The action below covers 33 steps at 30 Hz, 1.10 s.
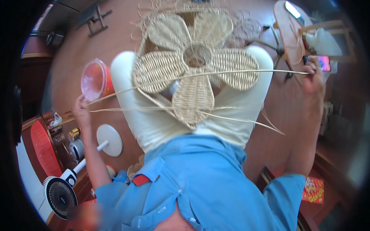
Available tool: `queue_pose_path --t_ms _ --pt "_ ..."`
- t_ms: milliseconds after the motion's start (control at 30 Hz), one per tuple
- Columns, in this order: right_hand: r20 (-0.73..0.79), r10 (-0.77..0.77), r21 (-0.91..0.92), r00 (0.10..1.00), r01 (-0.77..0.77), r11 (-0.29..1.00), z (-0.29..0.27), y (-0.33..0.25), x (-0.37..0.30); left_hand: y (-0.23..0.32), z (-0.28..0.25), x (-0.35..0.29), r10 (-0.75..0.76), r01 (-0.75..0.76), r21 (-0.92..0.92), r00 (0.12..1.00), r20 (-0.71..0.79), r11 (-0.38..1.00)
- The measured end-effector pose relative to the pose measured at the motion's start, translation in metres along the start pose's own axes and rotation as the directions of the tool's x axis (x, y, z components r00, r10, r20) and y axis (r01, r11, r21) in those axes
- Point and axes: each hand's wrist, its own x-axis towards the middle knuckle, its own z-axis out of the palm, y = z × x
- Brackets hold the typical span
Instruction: The recorder is weaving a flower-shaped basket using straw or similar natural fibers.
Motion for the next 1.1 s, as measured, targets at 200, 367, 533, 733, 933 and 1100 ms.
queue_pose_path --t_ms 200,367,533,733,933,1100 --pt "-0.332 -0.321 -0.427 0.887 0.162 0.889 -0.188 -0.111 -0.005 -0.171 -0.077 -0.004 -0.144 0.198 0.412 0.977 -0.159 0.889" --pt "-0.425 -0.591 -0.570 0.685 0.304 0.763 -0.280 -0.106 -0.030 -0.216 -0.102 -0.022 -0.296 0.388 0.227 0.888 -0.353 0.893" --pt "-0.589 -0.638 -0.565 0.496 0.312 0.764 -0.355 -0.136 -0.036 -0.241 -0.134 -0.025 -0.538 0.670 0.172 0.700 -0.469 0.722" --pt "-0.449 -0.452 -0.515 0.770 0.190 0.836 -0.311 -0.111 -0.057 -0.112 -0.076 0.001 -0.327 0.077 0.605 0.891 0.315 0.793" --pt "-0.286 -0.019 -0.592 0.958 -0.161 0.789 -0.093 -0.018 -0.116 0.197 -0.025 -0.092 0.037 0.256 -0.395 0.799 0.600 0.882" --pt "-0.126 0.186 -0.721 0.975 -0.218 0.658 0.036 0.069 -0.172 0.304 0.001 -0.124 0.235 0.099 -0.463 0.758 0.609 0.881"
